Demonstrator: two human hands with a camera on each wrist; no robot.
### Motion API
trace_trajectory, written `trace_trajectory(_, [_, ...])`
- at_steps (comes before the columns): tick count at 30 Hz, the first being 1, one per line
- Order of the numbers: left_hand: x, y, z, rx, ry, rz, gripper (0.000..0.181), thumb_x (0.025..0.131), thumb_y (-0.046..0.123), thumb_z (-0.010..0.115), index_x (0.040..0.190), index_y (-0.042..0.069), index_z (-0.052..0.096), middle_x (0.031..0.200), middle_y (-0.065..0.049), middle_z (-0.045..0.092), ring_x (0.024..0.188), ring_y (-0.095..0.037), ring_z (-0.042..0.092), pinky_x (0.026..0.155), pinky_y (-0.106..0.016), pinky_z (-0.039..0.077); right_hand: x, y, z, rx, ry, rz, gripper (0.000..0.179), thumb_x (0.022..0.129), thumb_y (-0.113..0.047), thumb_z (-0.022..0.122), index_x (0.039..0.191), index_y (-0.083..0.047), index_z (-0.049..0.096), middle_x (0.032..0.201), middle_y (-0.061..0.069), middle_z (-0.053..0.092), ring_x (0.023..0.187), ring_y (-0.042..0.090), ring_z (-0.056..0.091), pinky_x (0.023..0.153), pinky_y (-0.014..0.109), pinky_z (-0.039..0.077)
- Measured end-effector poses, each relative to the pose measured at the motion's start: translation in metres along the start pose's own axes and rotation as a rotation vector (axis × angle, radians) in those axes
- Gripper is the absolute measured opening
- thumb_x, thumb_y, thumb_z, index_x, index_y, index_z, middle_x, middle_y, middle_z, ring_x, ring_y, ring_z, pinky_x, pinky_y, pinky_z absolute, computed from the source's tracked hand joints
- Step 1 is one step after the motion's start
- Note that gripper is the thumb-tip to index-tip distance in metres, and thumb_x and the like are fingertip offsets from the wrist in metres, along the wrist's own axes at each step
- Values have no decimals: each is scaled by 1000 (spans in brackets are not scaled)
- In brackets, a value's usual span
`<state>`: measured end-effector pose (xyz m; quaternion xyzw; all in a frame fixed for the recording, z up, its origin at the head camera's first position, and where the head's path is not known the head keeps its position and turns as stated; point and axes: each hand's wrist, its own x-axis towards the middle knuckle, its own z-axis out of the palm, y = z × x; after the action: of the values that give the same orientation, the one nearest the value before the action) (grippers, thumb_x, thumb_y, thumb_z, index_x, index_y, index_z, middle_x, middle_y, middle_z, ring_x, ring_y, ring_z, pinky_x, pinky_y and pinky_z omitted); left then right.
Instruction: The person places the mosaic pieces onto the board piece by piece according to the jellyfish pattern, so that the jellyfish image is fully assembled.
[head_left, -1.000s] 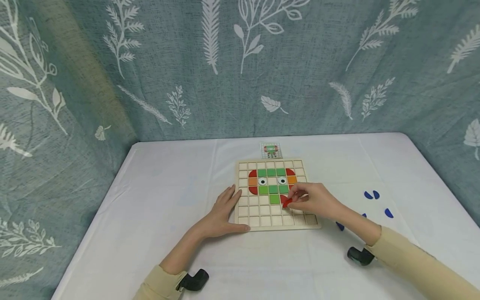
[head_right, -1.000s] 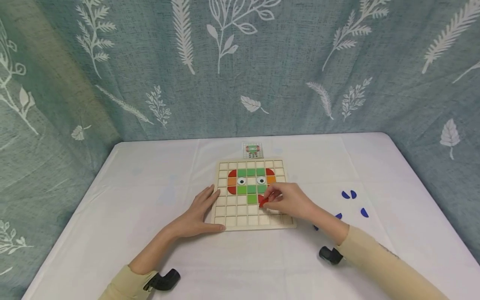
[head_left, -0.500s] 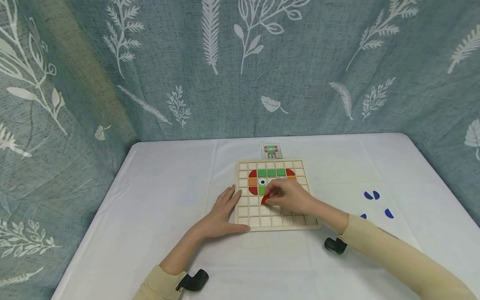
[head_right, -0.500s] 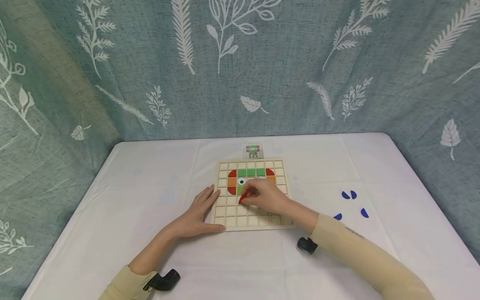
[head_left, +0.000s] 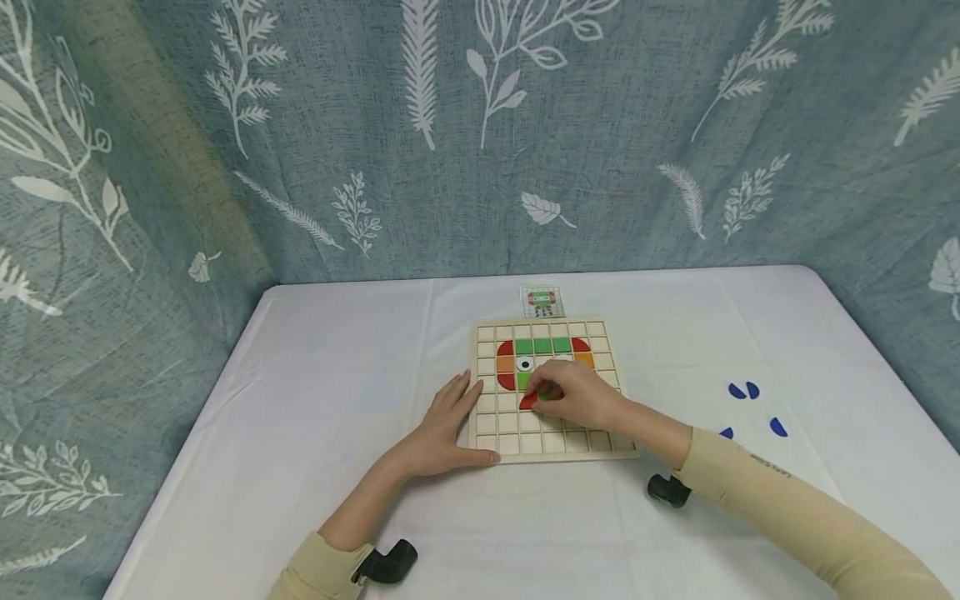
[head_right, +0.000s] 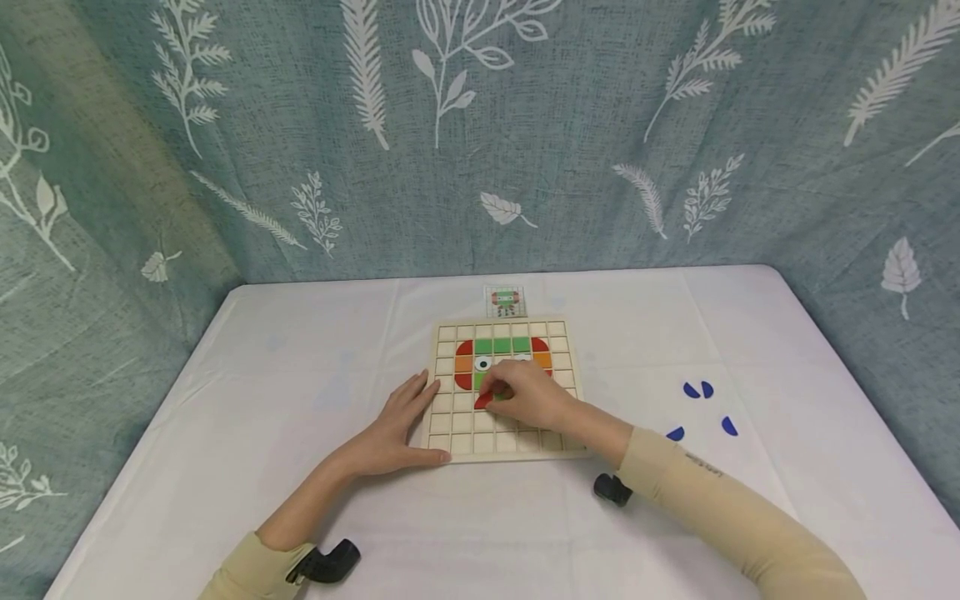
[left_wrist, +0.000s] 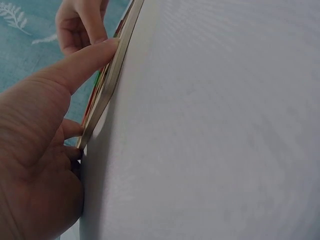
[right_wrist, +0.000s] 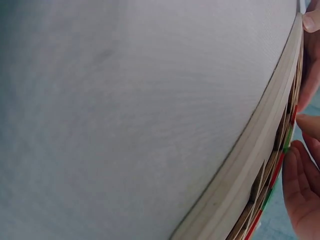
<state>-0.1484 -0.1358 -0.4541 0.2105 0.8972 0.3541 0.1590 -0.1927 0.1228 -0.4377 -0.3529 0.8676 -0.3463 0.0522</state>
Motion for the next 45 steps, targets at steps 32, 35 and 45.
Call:
trace_trajectory(32, [-1,4,0,-1,1,-4,107,78,43,80,156,5,16,163,-15,0,148,-31,-5,113,-59,12,-53,18,-34,59,51,87,12,94,-13,66,104,-13,71,98,-6,69,87,8,61,74,26,53])
trace_trajectory(35, [-1,4,0,3,1,-6,107,78,43,79,156,5,16,163,-15,0,148,-31,-5,113,-59,12,-70,24,-43,42,77,140,11,93,-13,68,103,-14,72,97,-8,68,86,8,61,75,26,53])
trace_trajectory(45, [3,2,-1,2,-6,-8,107,79,44,79,157,6,15,163,-14,-1,148,-31,-6,113,-59,13,-127,38,-68,-80,87,297,16,88,-9,72,103,-13,71,96,-8,66,85,9,59,75,28,53])
